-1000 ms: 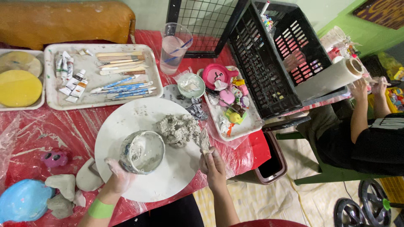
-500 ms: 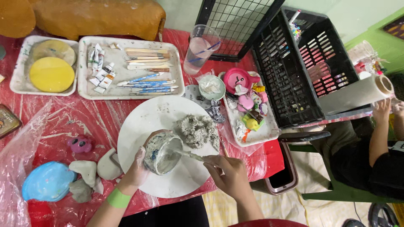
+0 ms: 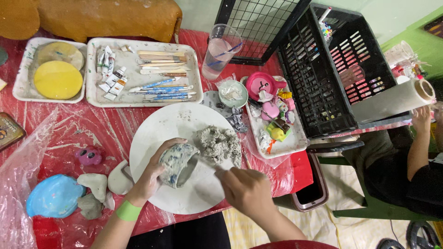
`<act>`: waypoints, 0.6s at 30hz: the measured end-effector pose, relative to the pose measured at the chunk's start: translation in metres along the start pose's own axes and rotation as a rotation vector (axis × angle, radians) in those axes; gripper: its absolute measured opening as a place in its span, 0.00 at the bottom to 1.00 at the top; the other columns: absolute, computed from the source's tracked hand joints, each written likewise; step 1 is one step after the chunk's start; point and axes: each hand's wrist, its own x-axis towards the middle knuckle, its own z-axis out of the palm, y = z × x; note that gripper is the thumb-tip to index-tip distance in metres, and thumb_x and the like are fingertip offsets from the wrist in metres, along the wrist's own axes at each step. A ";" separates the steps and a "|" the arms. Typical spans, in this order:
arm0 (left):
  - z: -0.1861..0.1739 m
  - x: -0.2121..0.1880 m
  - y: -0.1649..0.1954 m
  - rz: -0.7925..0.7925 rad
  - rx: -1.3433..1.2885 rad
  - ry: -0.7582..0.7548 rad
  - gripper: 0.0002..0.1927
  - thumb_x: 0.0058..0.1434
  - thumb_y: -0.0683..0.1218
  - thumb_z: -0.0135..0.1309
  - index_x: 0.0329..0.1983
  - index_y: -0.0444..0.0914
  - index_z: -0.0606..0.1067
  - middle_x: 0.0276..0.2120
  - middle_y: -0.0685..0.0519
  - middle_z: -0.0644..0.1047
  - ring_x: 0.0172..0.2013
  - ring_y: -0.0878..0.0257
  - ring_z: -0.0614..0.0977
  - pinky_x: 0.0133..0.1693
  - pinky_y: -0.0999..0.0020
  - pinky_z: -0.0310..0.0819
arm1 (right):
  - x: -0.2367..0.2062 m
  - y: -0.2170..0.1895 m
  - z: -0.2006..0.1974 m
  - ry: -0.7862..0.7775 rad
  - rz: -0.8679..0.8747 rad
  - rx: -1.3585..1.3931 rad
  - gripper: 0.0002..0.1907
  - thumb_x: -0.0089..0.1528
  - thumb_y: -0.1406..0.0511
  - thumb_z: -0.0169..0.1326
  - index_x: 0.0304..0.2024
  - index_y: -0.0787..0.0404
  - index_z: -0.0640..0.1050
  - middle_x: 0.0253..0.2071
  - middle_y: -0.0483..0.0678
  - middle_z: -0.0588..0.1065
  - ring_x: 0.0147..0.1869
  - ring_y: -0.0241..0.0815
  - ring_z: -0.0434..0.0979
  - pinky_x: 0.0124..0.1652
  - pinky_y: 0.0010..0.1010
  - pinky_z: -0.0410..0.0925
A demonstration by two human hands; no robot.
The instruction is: The person holds a ceramic cup on a white plate and scrapes dried clay residue from its surface with a wooden stick, letting the scrapings fall onto the plate. They then break pieces of dried clay by hand and place them into a bowl, and finally press and flatten a lump of clay on the plate.
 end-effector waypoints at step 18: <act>0.000 -0.007 -0.008 0.191 0.198 0.049 0.41 0.60 0.66 0.57 0.65 0.31 0.69 0.62 0.43 0.73 0.62 0.54 0.76 0.63 0.59 0.71 | -0.053 0.017 0.086 -0.324 0.453 1.213 0.07 0.72 0.70 0.55 0.38 0.63 0.72 0.39 0.48 0.82 0.39 0.27 0.73 0.31 0.28 0.64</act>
